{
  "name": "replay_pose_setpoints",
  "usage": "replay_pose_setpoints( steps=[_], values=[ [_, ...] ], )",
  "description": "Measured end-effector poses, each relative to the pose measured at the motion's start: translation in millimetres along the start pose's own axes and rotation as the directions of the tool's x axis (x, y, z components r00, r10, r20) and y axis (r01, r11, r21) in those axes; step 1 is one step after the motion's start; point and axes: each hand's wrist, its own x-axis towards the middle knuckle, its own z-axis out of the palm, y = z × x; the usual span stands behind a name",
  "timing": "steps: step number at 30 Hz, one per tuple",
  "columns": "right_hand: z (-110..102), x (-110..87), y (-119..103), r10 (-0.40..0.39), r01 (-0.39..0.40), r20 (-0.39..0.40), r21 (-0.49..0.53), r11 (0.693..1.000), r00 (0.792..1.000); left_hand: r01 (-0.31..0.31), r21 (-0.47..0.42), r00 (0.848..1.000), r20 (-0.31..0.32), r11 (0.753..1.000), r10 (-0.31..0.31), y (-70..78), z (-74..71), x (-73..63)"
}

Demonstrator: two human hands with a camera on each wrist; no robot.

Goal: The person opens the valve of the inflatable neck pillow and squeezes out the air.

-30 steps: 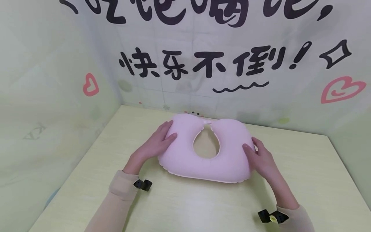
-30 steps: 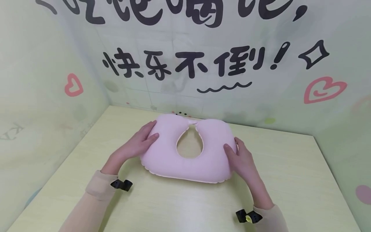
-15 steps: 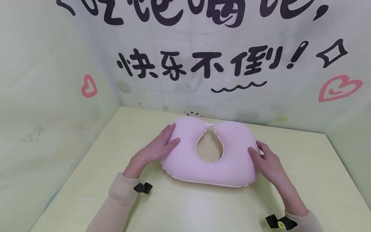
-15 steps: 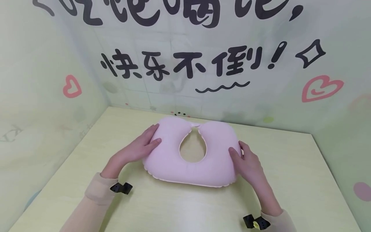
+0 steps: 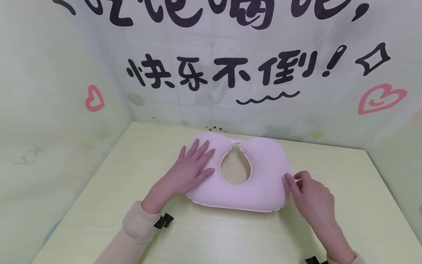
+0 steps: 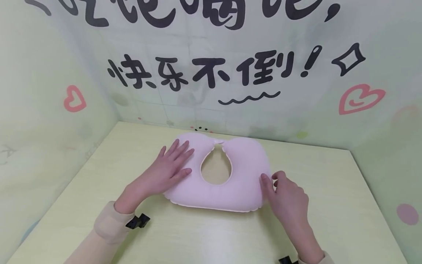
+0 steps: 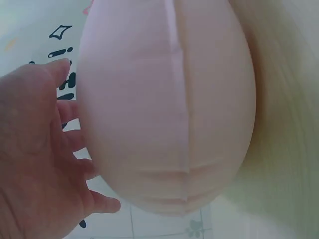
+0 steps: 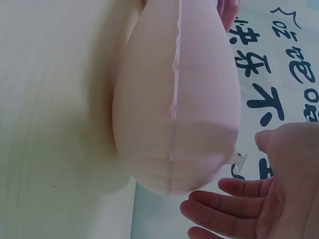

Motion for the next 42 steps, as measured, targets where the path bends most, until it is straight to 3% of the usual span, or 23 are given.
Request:
replay_pose_setpoints(
  steps=[9, 14, 18, 22, 27, 30, 37, 39, 42],
  values=[
    [8, -7.3, 1, -0.040, 0.041, 0.012, -0.066, 0.997, 0.999, -0.007, 0.038, 1.000, 0.031, 0.999, 0.006, 3.2, 7.2, 1.3],
    [7, -9.1, 3, -0.057, 0.055, -0.020, -0.109, 0.993, 0.998, -0.007, 0.060, 1.000, 0.026, 0.998, 0.006, 4.1, 9.5, 1.1],
    [8, -9.0, 4, -0.099, 0.086, -0.090, -0.136, 0.987, 0.991, 0.000, 0.062, 1.000, 0.016, 0.998, -0.001, 4.7, 10.1, 1.4],
    [14, -7.8, 9, -0.231, 0.197, -0.194, -0.179, 0.964, 0.953, 0.006, 0.054, 1.000, 0.011, 0.999, -0.007, 5.2, 10.4, 2.9],
    [21, -5.6, 17, -0.363, 0.305, -0.252, -0.240, 0.922, 0.897, 0.007, 0.043, 1.000, 0.002, 0.999, -0.008, 4.3, 12.2, 4.9],
    [23, -3.7, 19, -0.401, 0.345, -0.260, -0.235, 0.909, 0.878, 0.008, 0.031, 1.000, -0.004, 1.000, -0.008, 3.5, 12.6, 4.9],
    [26, 2.7, 32, -0.423, 0.407, -0.225, -0.113, 0.906, 0.878, -0.006, 0.022, 1.000, -0.008, 1.000, 0.006, 0.2, 14.6, 4.8],
    [27, 3.9, 36, -0.449, 0.436, -0.225, -0.107, 0.893, 0.865, -0.010, 0.021, 1.000, -0.007, 1.000, 0.010, -0.3, 15.0, 4.5],
    [28, 5.8, 41, -0.519, 0.499, -0.241, -0.140, 0.855, 0.820, -0.013, 0.016, 1.000, -0.009, 1.000, 0.013, -0.5, 14.8, 4.3]
  ],
)
